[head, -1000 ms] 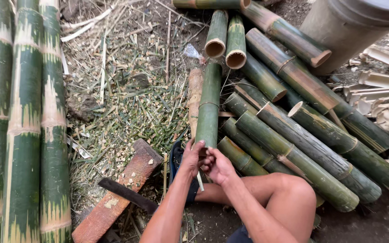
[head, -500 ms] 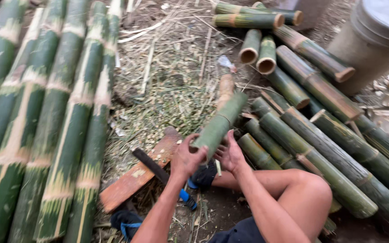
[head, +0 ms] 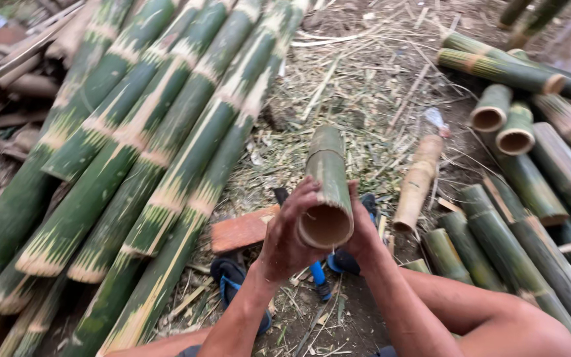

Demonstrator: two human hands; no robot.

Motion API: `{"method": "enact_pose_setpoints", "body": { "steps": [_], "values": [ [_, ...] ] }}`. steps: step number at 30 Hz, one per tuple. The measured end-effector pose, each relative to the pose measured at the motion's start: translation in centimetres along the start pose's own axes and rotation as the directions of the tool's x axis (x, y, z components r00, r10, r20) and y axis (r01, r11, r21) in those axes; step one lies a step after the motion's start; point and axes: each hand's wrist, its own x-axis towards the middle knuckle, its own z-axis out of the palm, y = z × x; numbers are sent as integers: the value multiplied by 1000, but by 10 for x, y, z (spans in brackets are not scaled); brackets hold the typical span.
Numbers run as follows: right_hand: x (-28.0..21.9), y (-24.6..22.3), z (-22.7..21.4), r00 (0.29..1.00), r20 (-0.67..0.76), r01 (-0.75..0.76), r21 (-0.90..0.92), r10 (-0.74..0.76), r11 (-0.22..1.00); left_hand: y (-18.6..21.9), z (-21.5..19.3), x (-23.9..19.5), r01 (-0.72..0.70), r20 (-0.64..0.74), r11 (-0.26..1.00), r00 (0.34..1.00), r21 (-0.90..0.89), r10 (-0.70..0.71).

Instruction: The person sits on the ground and uses a knife to shave and smooth the ends of bamboo poles. They rotate the poles and repeatedly strike the edges to remove material, then place the finished pieces aside.

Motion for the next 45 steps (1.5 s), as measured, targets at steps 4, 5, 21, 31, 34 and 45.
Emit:
{"method": "enact_pose_setpoints", "body": {
  "steps": [4,5,21,31,34,45],
  "values": [
    [37,75,-66,980,-95,19,-829,-173,559,-11,-30,-4,70,-324,998,944,0,-66],
    [41,92,-90,963,-217,-118,-871,-159,477,-10,-41,-10,140,-397,988,905,-68,-155],
    [9,151,-152,872,-410,-436,-899,-267,-43,-37,-96,-43,382,-569,908,715,-169,-407],
    [-76,66,60,1000,8,7,-963,3,269,-51,-113,-30,375,-430,917,811,-138,-396],
    [-101,60,85,990,140,136,-962,-3,236,-44,-112,-35,412,-421,901,799,-138,-430],
    [-71,82,47,960,266,272,-961,-88,55,-34,-113,-47,363,-466,931,816,-51,-343]
  ]
}}
